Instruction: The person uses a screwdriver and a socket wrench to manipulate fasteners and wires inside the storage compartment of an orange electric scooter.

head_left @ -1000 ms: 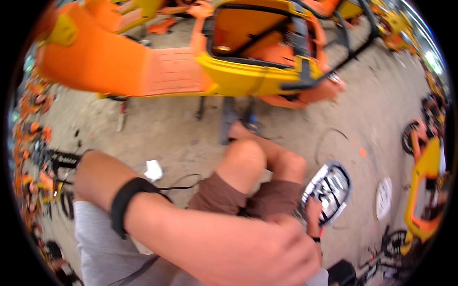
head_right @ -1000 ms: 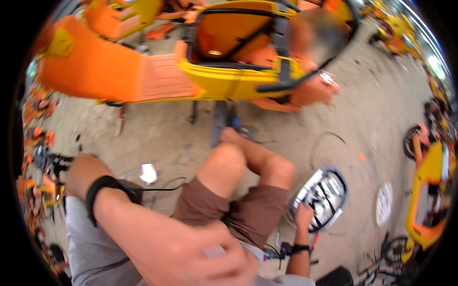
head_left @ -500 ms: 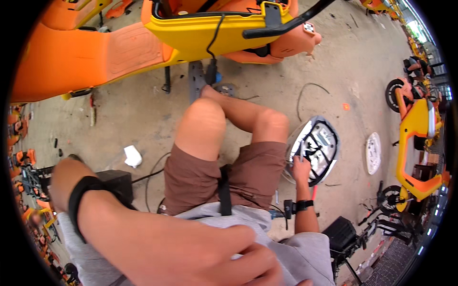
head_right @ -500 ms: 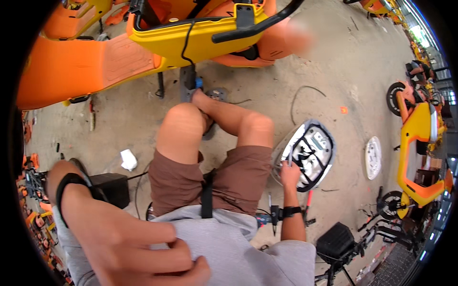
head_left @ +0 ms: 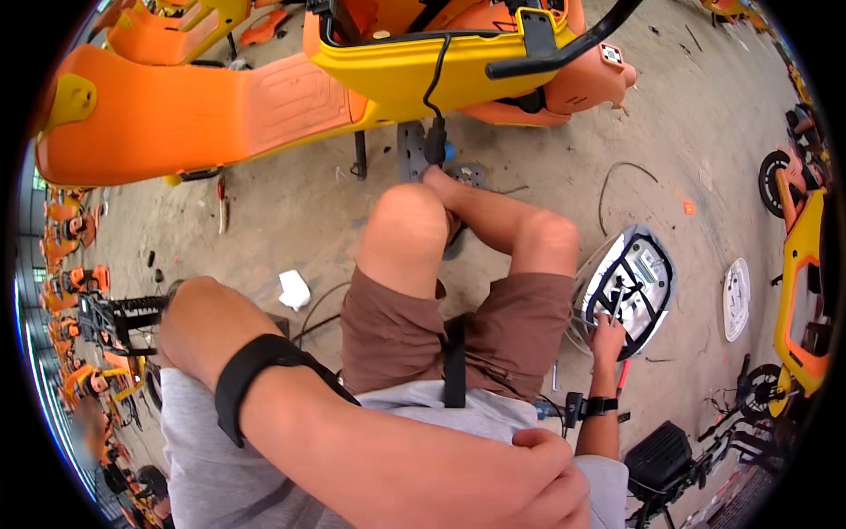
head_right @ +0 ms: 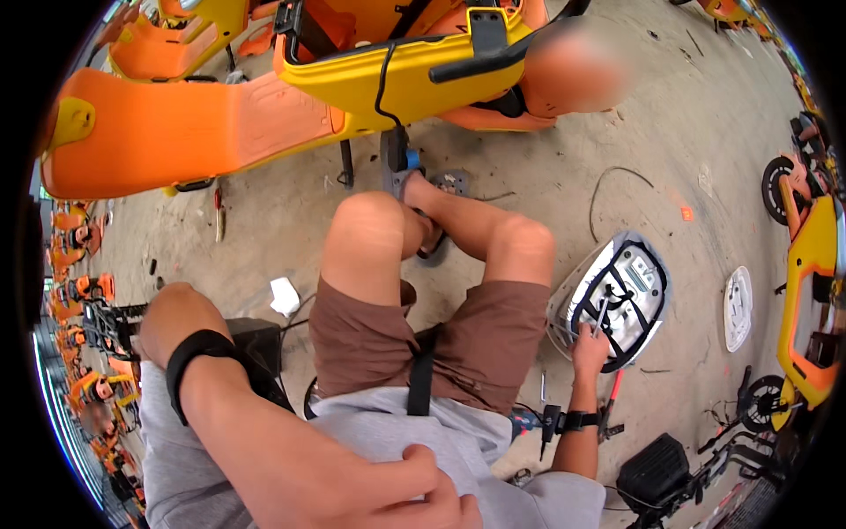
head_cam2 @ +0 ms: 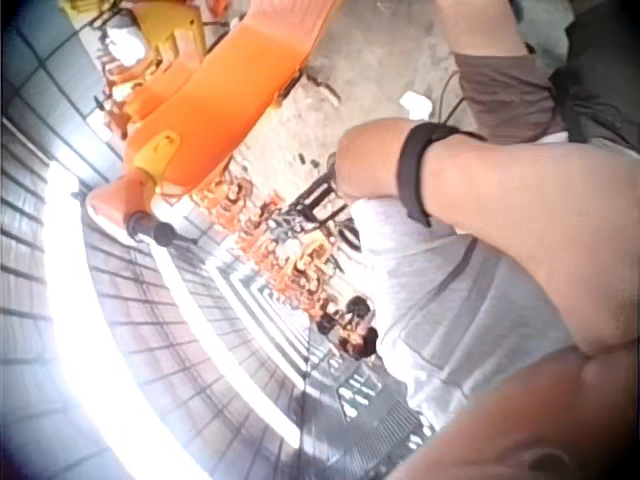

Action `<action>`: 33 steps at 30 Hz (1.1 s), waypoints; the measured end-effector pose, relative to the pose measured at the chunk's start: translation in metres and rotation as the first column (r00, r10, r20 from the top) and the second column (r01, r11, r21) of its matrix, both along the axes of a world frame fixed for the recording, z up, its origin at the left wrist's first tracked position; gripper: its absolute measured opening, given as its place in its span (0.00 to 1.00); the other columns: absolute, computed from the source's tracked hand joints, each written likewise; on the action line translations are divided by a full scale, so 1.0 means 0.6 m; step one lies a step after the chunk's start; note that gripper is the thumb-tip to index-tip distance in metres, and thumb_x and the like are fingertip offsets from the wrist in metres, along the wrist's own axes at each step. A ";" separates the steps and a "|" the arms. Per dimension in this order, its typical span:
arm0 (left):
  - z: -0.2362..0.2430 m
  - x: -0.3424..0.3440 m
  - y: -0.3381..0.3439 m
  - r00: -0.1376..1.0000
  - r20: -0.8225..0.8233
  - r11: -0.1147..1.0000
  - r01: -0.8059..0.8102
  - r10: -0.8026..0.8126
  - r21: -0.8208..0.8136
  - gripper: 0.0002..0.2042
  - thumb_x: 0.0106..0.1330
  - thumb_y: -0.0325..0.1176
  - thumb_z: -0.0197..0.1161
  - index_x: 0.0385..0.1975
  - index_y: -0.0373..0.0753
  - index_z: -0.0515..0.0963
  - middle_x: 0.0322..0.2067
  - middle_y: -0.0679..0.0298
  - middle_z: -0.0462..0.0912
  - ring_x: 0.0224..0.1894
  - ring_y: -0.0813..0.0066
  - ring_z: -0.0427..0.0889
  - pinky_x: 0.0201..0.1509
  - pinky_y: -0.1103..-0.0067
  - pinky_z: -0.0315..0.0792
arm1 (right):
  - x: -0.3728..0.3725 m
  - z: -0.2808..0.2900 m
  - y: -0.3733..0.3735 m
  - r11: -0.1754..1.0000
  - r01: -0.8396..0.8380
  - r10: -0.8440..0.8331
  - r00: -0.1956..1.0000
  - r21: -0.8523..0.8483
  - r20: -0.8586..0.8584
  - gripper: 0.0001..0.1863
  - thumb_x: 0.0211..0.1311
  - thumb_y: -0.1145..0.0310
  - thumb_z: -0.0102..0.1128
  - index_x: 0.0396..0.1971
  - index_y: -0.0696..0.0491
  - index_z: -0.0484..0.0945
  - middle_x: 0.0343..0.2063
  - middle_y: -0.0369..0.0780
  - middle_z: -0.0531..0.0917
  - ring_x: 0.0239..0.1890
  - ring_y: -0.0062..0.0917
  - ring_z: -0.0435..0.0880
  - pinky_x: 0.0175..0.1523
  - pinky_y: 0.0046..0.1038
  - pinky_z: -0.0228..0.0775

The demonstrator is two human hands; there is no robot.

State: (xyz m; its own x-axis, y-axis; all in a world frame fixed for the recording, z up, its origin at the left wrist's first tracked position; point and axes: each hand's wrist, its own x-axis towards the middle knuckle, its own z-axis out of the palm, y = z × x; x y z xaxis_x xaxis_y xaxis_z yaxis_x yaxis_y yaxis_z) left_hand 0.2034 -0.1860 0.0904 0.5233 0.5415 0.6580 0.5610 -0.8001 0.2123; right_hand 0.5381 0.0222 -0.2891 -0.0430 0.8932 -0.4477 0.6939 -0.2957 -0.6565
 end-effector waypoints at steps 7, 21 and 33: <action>0.011 -0.068 -0.027 0.994 -0.064 0.960 0.065 -0.085 -0.271 0.15 0.62 0.31 0.56 0.42 0.29 0.82 0.38 0.59 0.82 0.28 0.73 0.76 0.31 0.79 0.73 | 0.013 -0.026 -0.032 0.990 -0.045 0.024 0.988 0.134 0.154 0.18 0.62 0.56 0.56 0.33 0.56 0.87 0.24 0.50 0.84 0.31 0.44 0.86 0.40 0.40 0.75; -0.069 -0.185 0.105 0.479 0.380 0.519 -0.197 0.791 -0.832 0.09 0.67 0.28 0.66 0.43 0.32 0.77 0.32 0.65 0.82 0.27 0.84 0.77 0.31 0.84 0.73 | 0.117 -0.059 -0.168 0.995 0.033 -0.023 0.995 0.099 -0.095 0.10 0.65 0.71 0.56 0.37 0.60 0.83 0.20 0.43 0.82 0.23 0.26 0.84 0.33 0.30 0.74; -0.019 -0.413 0.362 0.568 0.170 0.581 -0.699 0.805 -0.417 0.10 0.64 0.28 0.66 0.41 0.29 0.82 0.30 0.53 0.85 0.32 0.66 0.84 0.41 0.73 0.76 | 0.126 -0.083 -0.189 0.999 -0.002 0.007 0.985 -0.032 0.173 0.21 0.65 0.55 0.58 0.51 0.52 0.82 0.39 0.53 0.86 0.45 0.39 0.86 0.52 0.40 0.73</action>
